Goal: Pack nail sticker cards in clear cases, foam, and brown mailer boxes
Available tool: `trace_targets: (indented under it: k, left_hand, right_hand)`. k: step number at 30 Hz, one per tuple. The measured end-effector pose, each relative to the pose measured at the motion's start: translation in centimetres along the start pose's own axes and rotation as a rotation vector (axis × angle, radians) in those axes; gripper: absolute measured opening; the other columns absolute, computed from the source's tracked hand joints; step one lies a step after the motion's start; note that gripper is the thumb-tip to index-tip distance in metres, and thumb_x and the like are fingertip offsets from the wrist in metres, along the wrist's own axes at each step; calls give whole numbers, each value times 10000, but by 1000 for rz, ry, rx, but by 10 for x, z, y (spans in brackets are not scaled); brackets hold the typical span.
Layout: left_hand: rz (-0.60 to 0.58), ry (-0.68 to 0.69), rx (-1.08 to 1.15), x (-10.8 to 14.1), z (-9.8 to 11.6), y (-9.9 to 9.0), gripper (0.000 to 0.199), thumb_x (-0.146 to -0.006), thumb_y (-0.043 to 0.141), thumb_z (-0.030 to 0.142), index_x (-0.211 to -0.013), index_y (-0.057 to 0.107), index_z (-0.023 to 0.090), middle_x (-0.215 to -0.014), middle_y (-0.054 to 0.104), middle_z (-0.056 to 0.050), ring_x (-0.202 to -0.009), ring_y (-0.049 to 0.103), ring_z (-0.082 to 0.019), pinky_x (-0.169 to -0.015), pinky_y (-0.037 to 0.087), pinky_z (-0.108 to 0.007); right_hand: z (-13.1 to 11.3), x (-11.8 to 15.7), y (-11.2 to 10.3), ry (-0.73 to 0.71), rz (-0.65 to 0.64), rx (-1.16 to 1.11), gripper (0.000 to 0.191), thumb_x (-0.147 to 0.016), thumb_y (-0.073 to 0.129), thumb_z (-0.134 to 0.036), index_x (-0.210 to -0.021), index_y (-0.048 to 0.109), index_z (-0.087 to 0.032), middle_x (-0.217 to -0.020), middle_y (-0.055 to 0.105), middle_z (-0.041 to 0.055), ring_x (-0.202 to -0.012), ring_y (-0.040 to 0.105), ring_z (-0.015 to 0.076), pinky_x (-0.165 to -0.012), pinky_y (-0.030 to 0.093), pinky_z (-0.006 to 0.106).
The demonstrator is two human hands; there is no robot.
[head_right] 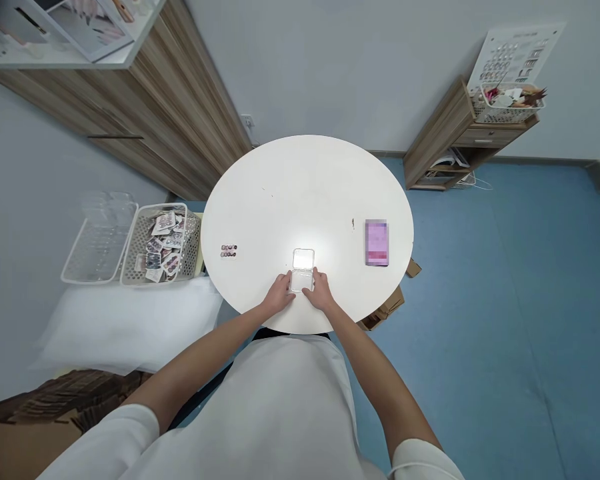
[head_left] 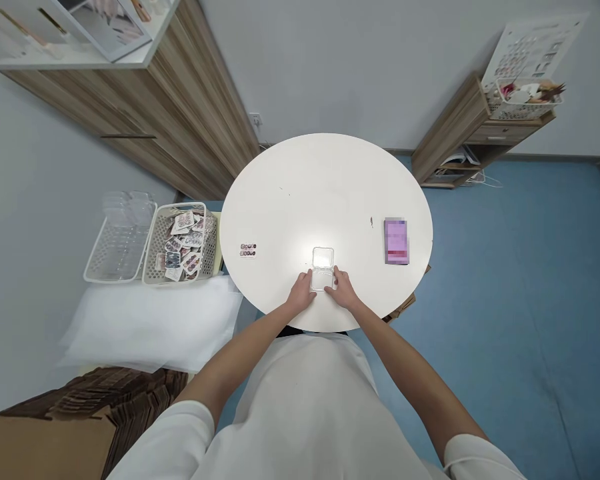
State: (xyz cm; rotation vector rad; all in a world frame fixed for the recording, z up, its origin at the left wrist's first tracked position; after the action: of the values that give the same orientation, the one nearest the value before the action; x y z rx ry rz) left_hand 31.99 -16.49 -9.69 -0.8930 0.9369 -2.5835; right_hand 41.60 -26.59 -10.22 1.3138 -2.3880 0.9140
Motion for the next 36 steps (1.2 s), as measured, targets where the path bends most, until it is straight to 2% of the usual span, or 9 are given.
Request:
trace_targets:
  k: [7, 12, 16, 21, 24, 27, 31, 36]
  left_hand:
    - [-14, 3, -29, 3, -1, 0, 792, -670, 566, 166, -1348, 156, 146, -1160, 393, -127, -1042, 454, -246, -825, 411, -341]
    - [-1, 21, 43, 12, -3, -10, 656, -668, 591, 203, -1268, 325, 182, -1117, 444, -104, -1036, 465, -250, -855, 402, -362]
    - [13, 72, 113, 26, -4, -27, 545, -687, 593, 247, -1201, 420, 188, -1103, 481, -99, -1016, 489, -248, -875, 394, -370]
    - [53, 147, 141, 61, -14, -60, 493, -710, 577, 267, -1180, 459, 177, -1068, 525, -98, -972, 523, -243, -852, 405, -369]
    - [104, 170, 160, 99, -31, -90, 490, -717, 576, 275, -1184, 462, 182, -1055, 541, -94, -912, 550, -223, -819, 420, -350]
    - [165, 175, 184, 148, -58, -125, 476, -733, 564, 316, -1185, 467, 201, -1063, 548, -94, -880, 562, -219, -755, 438, -331]
    - [281, 153, 169, 220, -102, -166, 468, -737, 562, 324, -1186, 465, 229, -1047, 564, -73, -888, 563, -213, -740, 436, -313]
    - [379, 66, 117, 304, -149, -202, 423, -745, 548, 307, -1160, 486, 248, -1020, 576, -58, -867, 572, -197, -748, 428, -294]
  right_hand:
    - [-1, 2, 3, -38, -61, 58, 749, -685, 534, -272, -1351, 196, -213, -1247, 294, 92, -1102, 414, 210, -991, 343, 343]
    - [-4, -1, 2, -45, -75, 173, 723, -687, 528, -278, -1334, 212, -208, -1250, 289, 100, -1152, 378, 232, -994, 333, 362]
    - [-19, -1, -6, -80, -13, 271, 688, -697, 520, -294, -1318, 240, -194, -1269, 264, 116, -1162, 375, 253, -996, 326, 383]
    - [-56, 6, 1, -144, -61, 334, 662, -739, 482, -344, -1332, 216, -218, -1291, 256, 114, -1010, 504, 219, -865, 448, 362]
    - [-90, 14, 22, -248, -134, 385, 608, -751, 480, -338, -1312, 260, -253, -1252, 329, 98, -923, 551, 192, -805, 480, 352]
    - [-125, 25, 53, -358, -221, 447, 552, -768, 469, -329, -1290, 299, -275, -1213, 382, 90, -865, 580, 177, -797, 486, 354]
    - [-170, 46, 107, -534, -395, 550, 484, -780, 460, -328, -1251, 355, -304, -1169, 437, 71, -830, 595, 162, -764, 503, 334]
    - [-218, 80, 180, -695, -659, 695, 435, -790, 451, -293, -1221, 400, -307, -1148, 471, 67, -815, 591, 167, -750, 499, 351]
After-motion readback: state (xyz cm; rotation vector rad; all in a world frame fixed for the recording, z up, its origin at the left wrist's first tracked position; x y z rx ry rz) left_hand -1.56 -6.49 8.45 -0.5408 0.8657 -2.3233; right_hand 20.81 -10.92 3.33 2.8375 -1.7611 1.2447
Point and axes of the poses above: each hand's wrist, its own x-axis away from the middle knuckle, its own y-axis out of the palm, z = x × y, the point moved 7 cm from there along -x, towards the middle knuckle
